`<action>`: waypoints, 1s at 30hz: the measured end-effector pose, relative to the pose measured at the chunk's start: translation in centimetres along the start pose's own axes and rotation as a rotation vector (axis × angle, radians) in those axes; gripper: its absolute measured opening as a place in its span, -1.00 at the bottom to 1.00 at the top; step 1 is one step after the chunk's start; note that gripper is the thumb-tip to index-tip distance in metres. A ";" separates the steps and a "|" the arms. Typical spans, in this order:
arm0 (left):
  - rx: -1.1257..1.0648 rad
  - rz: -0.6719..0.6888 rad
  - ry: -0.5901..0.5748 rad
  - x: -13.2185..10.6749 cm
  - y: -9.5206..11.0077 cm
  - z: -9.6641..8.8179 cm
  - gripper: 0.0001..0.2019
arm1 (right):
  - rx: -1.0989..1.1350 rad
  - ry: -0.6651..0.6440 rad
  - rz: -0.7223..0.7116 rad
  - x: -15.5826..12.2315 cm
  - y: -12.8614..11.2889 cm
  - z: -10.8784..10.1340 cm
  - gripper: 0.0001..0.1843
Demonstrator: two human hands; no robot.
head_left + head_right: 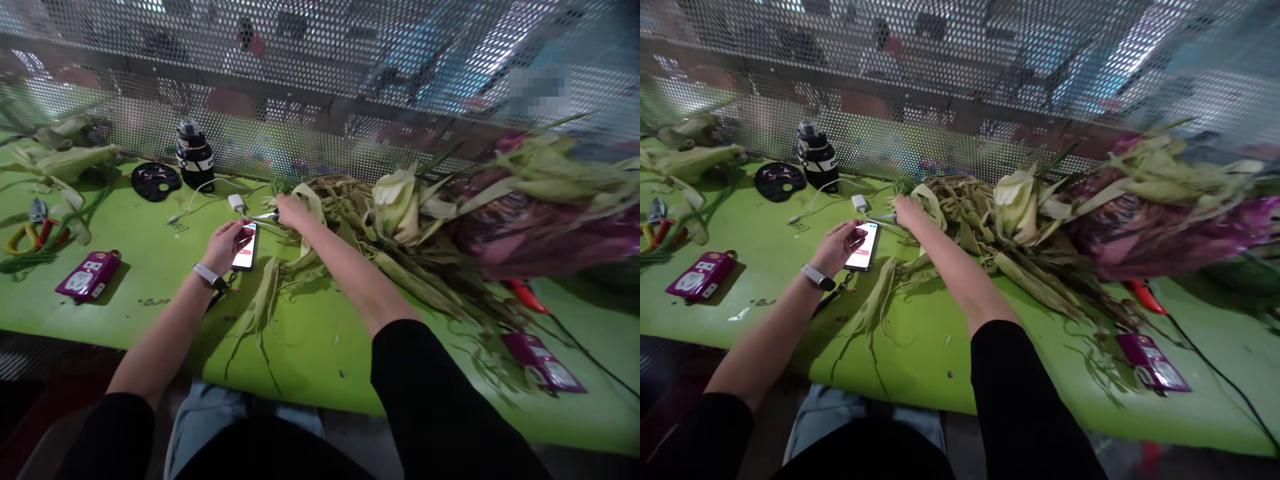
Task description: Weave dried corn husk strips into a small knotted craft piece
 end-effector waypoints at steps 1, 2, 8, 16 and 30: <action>-0.027 -0.009 -0.011 0.1 0.1 -0.2 -0.87 | -0.013 0.047 0.001 -0.7 0.0 -0.4 -0.48; -0.056 -0.025 -0.020 0.1 0.2 -0.3 -0.87 | -0.025 0.073 0.002 -1.3 0.0 -0.8 -0.52; -0.131 -0.130 -0.030 0.0 1.1 -0.3 -0.88 | 0.024 -0.024 -0.005 -5.6 2.8 -2.4 -0.77; -0.091 -0.106 -0.024 0.1 0.9 -0.3 -0.86 | 1.097 -0.462 -0.232 -10.3 5.7 -0.7 -0.70; -0.012 -0.151 -0.002 -0.4 0.9 0.5 -0.85 | 1.345 -0.589 -0.366 -8.5 1.1 1.3 -0.49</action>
Point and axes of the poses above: each hand's wrist, its own x-axis towards the middle knuckle, its own z-axis out of the palm, y = z × x, the point moved 1 cm from there along x, towards the middle knuckle, and after that the axes turned 14 degrees about -y, right-handed, at the moved point
